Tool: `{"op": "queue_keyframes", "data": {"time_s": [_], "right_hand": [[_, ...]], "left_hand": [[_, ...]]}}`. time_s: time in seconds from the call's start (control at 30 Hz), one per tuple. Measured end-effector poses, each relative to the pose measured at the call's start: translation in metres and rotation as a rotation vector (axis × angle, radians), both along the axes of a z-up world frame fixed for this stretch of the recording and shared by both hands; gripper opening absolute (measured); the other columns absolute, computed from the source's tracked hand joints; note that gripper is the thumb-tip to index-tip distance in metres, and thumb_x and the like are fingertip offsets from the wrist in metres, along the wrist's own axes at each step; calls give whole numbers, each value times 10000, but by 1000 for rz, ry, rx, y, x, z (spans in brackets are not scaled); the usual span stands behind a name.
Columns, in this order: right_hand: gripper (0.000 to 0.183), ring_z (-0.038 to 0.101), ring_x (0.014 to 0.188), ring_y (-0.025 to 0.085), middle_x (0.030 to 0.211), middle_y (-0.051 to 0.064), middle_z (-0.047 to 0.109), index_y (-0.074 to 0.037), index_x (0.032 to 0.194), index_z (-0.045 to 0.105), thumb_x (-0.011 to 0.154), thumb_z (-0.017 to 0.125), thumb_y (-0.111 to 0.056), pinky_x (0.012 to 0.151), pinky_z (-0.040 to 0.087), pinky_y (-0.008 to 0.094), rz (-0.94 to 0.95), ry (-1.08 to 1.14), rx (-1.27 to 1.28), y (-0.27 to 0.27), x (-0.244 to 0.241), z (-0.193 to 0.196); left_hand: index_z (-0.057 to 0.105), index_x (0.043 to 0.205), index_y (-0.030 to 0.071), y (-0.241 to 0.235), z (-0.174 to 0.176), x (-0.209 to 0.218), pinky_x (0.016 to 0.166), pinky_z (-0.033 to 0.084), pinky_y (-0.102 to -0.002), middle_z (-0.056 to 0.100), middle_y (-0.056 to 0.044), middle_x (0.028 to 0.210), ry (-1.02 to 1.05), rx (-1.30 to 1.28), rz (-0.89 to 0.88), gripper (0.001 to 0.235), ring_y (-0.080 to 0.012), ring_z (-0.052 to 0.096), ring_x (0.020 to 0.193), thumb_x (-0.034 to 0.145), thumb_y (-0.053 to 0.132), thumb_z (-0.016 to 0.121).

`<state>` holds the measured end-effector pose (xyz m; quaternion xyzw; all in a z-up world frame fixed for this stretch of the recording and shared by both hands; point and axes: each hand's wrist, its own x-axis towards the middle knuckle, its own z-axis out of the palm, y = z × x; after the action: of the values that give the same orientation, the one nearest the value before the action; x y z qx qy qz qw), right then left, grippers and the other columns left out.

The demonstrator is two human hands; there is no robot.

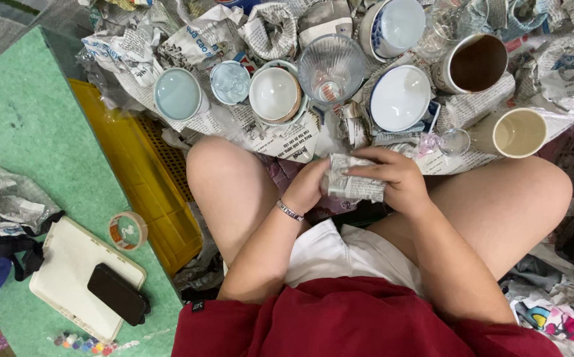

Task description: The person sits on the floor and wraps various dishes, including bowls and cups, with newspaper. They fold the paper around each item and place the wrapped dishes into a pile.

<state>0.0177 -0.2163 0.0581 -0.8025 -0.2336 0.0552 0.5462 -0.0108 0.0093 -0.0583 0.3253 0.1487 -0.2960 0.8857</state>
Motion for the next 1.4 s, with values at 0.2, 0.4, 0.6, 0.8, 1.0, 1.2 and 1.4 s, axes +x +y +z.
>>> {"op": "queue_keyframes", "data": {"time_s": [0.2,0.4,0.6,0.8,1.0,1.2,1.4], "right_hand": [[597,652,1233,306,1365,162,673,-116,1291,686,759,562,124,1038,508,376,-5,-46,-111,1,0,4],[563,624,1309,240,1481,138,597,-82,1556,404,998,456,-136,1093,475,346,-117,836,789,4,2,8],[537,608,1171,126,1364,122,650,0,1463,550,946,681,-70,994,500,290,-123,467,254,6,-4,-11],[228,666,892,83,1011,54,772,-8,1183,729,965,707,-72,808,545,256,-288,459,105,6,-9,-34],[254,683,930,100,1042,47,757,15,1214,694,965,684,-29,829,552,258,-274,466,130,2,-8,-33],[439,666,1113,128,1224,84,692,55,1304,573,892,723,21,965,548,289,-191,530,432,7,-7,-35],[423,649,961,112,1109,83,718,59,1293,624,894,737,-24,854,543,270,-269,533,284,9,-18,-51]], "left_hand": [[661,1258,-18,7,17,3,937,533,-301,710,-45,1156,-397,409,-146,298,-122,651,1036,1007,143,687],[679,1246,-9,2,48,11,933,535,-282,723,1,1151,-301,445,103,291,-104,653,1030,1051,206,650],[739,1215,91,-4,77,12,1137,433,-360,665,-63,1282,-919,908,77,227,-199,566,1257,1062,195,607],[727,1166,82,-8,87,15,1135,421,-366,606,-85,1297,-838,874,115,172,-221,549,1271,1004,125,689],[763,1082,34,-1,81,18,768,556,-267,776,-62,945,-600,949,13,225,-91,692,846,914,182,782],[770,924,13,-2,77,14,582,503,-282,732,-63,694,-476,1172,169,206,-57,585,621,925,218,792],[804,970,42,-9,92,13,604,510,-332,711,-153,743,-653,1448,218,183,-201,660,618,908,213,784]]}}
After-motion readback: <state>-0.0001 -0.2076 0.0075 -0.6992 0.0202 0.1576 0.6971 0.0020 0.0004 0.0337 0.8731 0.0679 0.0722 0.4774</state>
